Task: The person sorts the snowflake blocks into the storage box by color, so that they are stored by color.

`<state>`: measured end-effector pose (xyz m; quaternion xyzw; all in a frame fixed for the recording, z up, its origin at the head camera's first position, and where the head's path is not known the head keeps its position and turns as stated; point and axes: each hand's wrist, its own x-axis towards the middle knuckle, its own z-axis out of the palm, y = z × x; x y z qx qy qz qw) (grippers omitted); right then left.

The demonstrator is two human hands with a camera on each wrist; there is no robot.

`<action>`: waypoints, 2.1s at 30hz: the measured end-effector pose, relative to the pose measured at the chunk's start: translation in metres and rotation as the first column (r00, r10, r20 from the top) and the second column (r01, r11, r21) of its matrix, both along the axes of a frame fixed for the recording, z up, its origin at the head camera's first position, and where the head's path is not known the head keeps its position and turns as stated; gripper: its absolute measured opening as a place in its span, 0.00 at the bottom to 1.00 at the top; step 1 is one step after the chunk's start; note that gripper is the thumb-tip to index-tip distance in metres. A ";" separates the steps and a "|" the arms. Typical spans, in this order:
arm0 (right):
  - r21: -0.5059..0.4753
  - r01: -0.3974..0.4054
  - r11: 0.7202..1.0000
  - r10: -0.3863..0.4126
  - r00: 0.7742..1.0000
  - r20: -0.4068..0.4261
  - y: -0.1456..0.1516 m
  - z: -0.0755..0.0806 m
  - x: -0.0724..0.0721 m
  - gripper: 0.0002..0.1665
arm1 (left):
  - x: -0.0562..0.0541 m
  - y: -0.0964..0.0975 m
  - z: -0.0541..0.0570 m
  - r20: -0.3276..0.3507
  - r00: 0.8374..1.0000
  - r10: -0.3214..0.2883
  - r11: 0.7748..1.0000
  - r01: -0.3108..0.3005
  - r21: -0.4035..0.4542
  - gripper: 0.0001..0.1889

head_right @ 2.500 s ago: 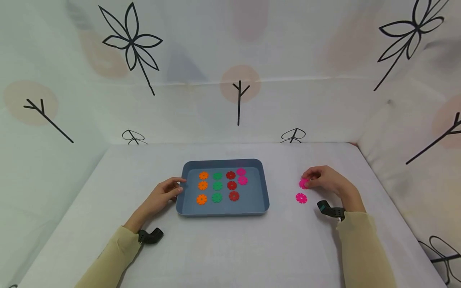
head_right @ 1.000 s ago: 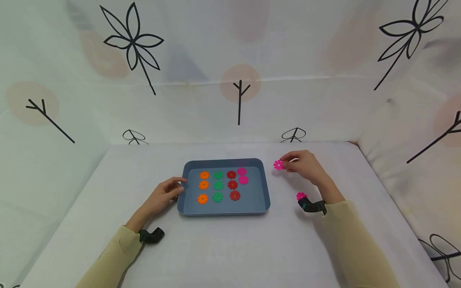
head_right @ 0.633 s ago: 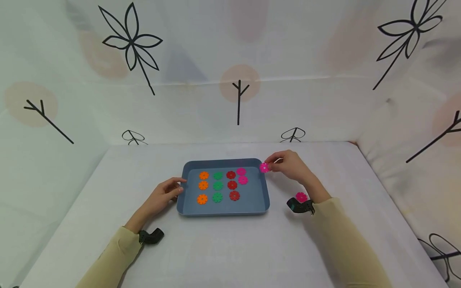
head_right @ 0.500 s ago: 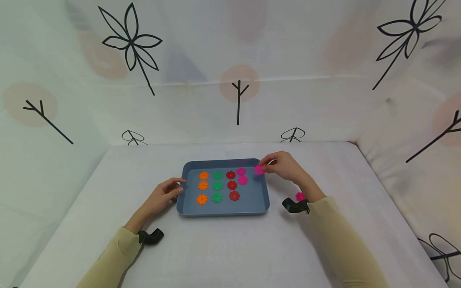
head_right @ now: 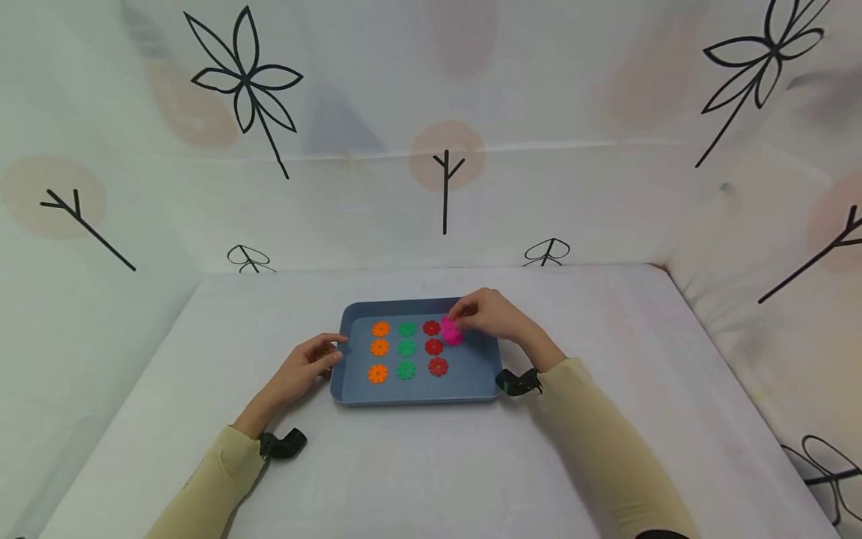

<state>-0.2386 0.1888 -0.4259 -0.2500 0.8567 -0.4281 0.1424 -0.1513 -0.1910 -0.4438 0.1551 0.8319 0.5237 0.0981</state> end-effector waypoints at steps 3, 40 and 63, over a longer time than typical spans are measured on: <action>0.007 -0.010 1.000 0.010 1.000 -0.002 -0.003 -0.002 -0.002 0.07 | 0.001 0.000 -0.001 0.001 1.000 -0.002 1.000 0.002 -0.001 0.18; 0.182 -0.190 0.965 0.189 0.982 0.023 -0.006 -0.003 0.001 0.06 | 0.003 0.000 -0.004 -0.012 1.000 0.000 1.000 0.000 0.022 0.18; 0.078 -0.163 0.984 0.160 0.986 0.040 -0.002 0.001 0.003 0.06 | 0.002 -0.001 -0.003 -0.018 1.000 -0.007 1.000 0.007 0.015 0.18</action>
